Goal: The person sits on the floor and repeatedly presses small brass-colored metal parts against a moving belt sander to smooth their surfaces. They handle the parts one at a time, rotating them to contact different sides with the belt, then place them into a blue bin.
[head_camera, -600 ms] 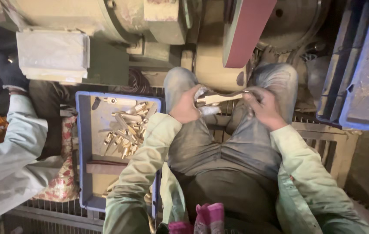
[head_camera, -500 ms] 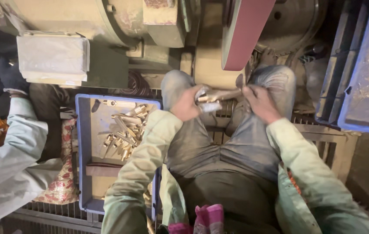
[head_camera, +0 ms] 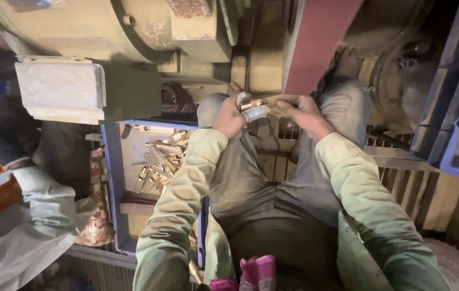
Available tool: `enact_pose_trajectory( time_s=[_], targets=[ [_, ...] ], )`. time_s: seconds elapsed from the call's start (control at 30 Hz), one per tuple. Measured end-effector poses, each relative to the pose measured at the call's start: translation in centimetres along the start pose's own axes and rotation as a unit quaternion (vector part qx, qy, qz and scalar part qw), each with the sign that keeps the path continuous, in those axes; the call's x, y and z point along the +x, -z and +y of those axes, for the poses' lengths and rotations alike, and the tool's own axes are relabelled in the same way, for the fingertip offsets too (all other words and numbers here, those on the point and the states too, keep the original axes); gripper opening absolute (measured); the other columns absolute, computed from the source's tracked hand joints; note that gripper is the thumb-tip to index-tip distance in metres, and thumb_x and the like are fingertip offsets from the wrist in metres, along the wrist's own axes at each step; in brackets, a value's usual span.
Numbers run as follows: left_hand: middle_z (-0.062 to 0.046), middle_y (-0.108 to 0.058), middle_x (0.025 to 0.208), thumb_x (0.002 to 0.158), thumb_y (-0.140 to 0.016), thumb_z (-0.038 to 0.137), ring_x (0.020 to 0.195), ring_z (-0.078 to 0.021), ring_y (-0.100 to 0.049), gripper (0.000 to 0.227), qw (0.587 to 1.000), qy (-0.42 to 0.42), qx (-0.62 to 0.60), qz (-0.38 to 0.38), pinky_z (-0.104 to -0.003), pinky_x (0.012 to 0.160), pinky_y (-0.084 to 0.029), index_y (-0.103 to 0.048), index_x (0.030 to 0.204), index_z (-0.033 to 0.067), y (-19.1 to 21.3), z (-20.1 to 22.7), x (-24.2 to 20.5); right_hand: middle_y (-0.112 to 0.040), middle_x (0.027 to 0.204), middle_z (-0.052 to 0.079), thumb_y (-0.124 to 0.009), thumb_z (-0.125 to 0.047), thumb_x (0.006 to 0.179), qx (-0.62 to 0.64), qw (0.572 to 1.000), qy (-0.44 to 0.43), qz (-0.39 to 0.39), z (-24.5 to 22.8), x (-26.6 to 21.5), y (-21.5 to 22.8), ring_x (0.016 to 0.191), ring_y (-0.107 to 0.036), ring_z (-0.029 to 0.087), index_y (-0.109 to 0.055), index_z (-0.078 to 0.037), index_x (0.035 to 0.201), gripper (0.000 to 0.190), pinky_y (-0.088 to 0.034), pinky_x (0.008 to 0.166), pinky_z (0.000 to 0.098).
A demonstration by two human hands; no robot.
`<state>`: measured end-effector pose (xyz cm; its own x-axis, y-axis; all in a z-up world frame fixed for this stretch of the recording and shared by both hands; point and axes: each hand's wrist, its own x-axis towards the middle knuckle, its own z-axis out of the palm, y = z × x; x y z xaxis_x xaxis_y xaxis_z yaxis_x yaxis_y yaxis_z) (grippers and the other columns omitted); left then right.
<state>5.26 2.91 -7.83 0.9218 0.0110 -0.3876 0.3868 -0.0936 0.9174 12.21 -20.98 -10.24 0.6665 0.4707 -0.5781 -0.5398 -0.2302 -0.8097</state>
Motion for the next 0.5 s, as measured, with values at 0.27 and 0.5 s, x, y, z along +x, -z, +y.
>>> enact_pose_trajectory(
  time_s=[0.27,0.5],
  targets=[
    [-0.01,-0.066,0.085,0.076,-0.064,-0.007,0.064,-0.0162,-0.064,0.037,0.997,-0.047,0.053,0.026,-0.032,0.056,-0.053,-0.064,0.113,-0.0035,-0.8,0.1,0.6,-0.073,0.101,0.007,-0.071,-0.019,0.097,0.027,0.999,0.016,0.035,0.1,-0.5,0.3,0.077,-0.064,0.011,-0.07,0.0,0.118,0.028,-0.05,0.053,0.0284],
    [-0.008,-0.066,0.082,0.075,-0.055,-0.006,0.055,-0.0148,-0.063,0.048,0.997,0.072,0.018,-0.009,-0.031,0.043,-0.048,-0.06,0.123,0.0016,-1.9,3.5,1.1,-0.072,0.101,0.004,-0.072,-0.017,0.096,0.035,0.998,0.02,0.053,0.4,-0.7,1.6,0.076,-0.062,0.009,-0.071,-0.002,0.12,0.028,-0.049,0.054,0.0259]
  ],
)
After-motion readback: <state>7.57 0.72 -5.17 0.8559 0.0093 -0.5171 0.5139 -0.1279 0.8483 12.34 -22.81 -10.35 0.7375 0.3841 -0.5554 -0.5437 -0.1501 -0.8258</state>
